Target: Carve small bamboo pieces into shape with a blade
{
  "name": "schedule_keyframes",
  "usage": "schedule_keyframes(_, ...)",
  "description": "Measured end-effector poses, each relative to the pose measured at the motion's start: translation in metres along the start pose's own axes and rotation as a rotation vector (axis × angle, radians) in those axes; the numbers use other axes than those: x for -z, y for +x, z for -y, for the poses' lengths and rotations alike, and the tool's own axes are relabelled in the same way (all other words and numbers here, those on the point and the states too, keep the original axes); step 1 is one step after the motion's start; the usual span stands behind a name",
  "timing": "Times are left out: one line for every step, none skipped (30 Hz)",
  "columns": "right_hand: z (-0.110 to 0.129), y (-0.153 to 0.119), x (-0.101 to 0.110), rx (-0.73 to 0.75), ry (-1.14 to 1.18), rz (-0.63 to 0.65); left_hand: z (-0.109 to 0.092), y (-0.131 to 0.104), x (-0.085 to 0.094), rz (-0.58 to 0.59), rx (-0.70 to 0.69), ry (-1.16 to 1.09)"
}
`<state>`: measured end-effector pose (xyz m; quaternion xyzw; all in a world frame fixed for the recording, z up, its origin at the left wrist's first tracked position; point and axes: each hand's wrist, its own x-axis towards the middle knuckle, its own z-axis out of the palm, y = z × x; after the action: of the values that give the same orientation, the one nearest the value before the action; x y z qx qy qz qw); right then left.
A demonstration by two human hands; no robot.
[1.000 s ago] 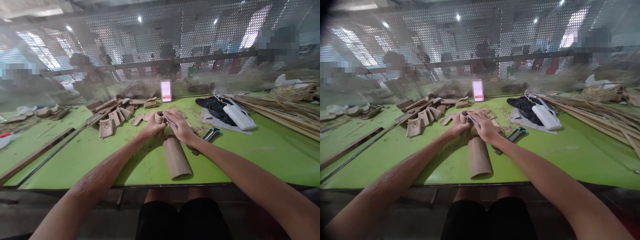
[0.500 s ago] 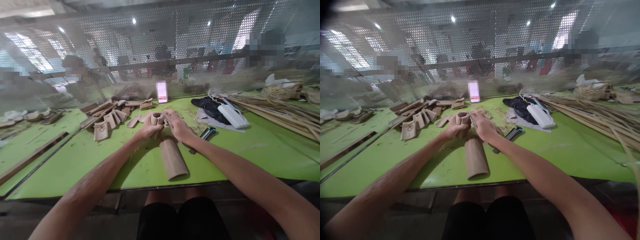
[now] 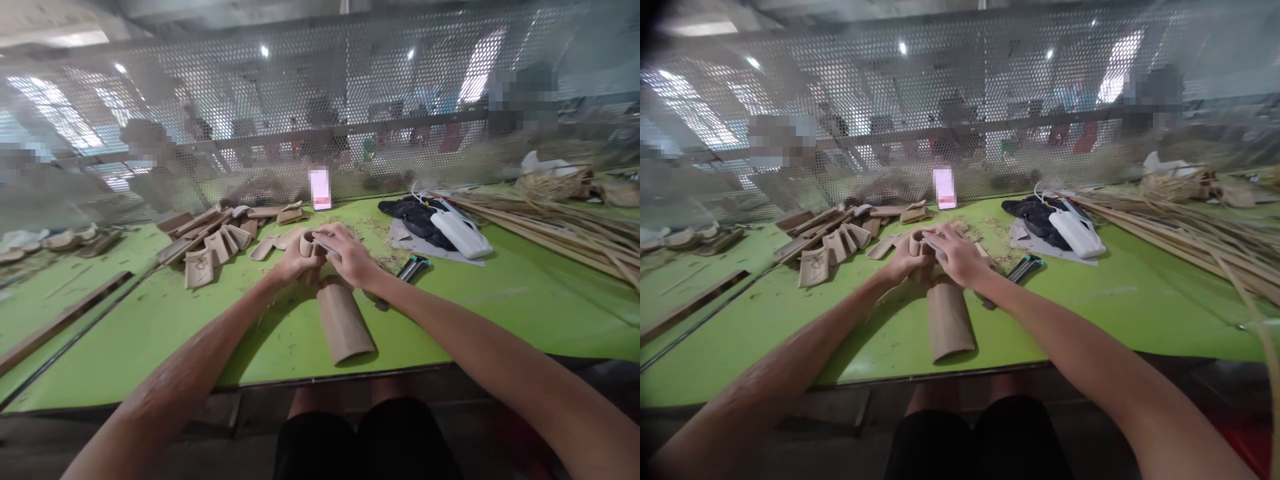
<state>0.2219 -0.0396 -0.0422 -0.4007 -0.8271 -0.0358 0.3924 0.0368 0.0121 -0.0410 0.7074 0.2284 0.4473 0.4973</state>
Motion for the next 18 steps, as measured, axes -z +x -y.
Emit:
schedule_keyframes(-0.001, 0.001, 0.0008, -0.012, 0.008, 0.004, 0.0002, 0.0002, 0.0001, 0.024, 0.012, -0.015)
schedule_keyframes(-0.0019, 0.0019, 0.0017, -0.033, 0.013, 0.005, 0.0001, 0.0002, 0.0, 0.05, 0.027, -0.033)
schedule_keyframes(-0.0025, 0.0029, 0.0025, -0.05, 0.017, 0.003, -0.0002, 0.0001, -0.0001, 0.071, 0.04, -0.044)
schedule_keyframes(-0.0027, 0.0037, 0.0033, -0.053, 0.023, -0.002, -0.0007, -0.0001, -0.0003, 0.079, 0.048, -0.048)
schedule_keyframes(-0.0025, 0.0043, 0.0039, -0.04, 0.037, -0.008, -0.0011, -0.0004, -0.0004, 0.075, 0.05, -0.045)
schedule_keyframes(-0.0022, 0.0047, 0.0044, -0.016, 0.057, -0.017, -0.0015, -0.0006, -0.0006, 0.061, 0.049, -0.037)
schedule_keyframes(-0.002, 0.0049, 0.0047, 0.011, 0.077, -0.023, -0.0017, -0.0009, -0.0007, 0.046, 0.046, -0.03)
schedule_keyframes(-0.0022, 0.0049, 0.0047, 0.033, 0.095, -0.025, -0.0018, -0.0009, -0.0008, 0.035, 0.042, -0.026)
schedule_keyframes(-0.0028, 0.0047, 0.0047, 0.041, 0.106, -0.023, -0.0018, -0.0009, -0.0009, 0.034, 0.038, -0.027)
schedule_keyframes(-0.0037, 0.0045, 0.0045, 0.033, 0.109, -0.022, -0.0016, -0.0006, -0.001, 0.043, 0.037, -0.035)
schedule_keyframes(-0.0045, 0.0042, 0.0043, 0.012, 0.103, -0.021, -0.0014, -0.0003, -0.001, 0.059, 0.04, -0.045)
schedule_keyframes(-0.005, 0.0038, 0.0041, -0.01, 0.092, -0.021, -0.0012, 0.0001, -0.001, 0.073, 0.045, -0.052)
schedule_keyframes(-0.0049, 0.0036, 0.0039, -0.023, 0.083, -0.025, -0.0012, 0.0004, -0.0009, 0.076, 0.047, -0.05)
schedule_keyframes(-0.0042, 0.0034, 0.0037, -0.021, 0.078, -0.032, -0.0013, 0.0007, -0.0007, 0.066, 0.044, -0.038)
schedule_keyframes(-0.003, 0.0034, 0.0034, -0.004, 0.077, -0.039, -0.0015, 0.0009, -0.0005, 0.049, 0.037, -0.021)
schedule_keyframes(-0.0019, 0.0035, 0.003, 0.02, 0.081, -0.044, -0.0018, 0.0009, -0.0003, 0.03, 0.028, -0.003)
schedule_keyframes(-0.0012, 0.0037, 0.0026, 0.038, 0.088, -0.045, -0.0021, 0.001, -0.0003, 0.015, 0.021, 0.009)
schedule_keyframes(-0.0012, 0.0039, 0.0022, 0.041, 0.094, -0.042, -0.0025, 0.0009, -0.0004, 0.01, 0.018, 0.011)
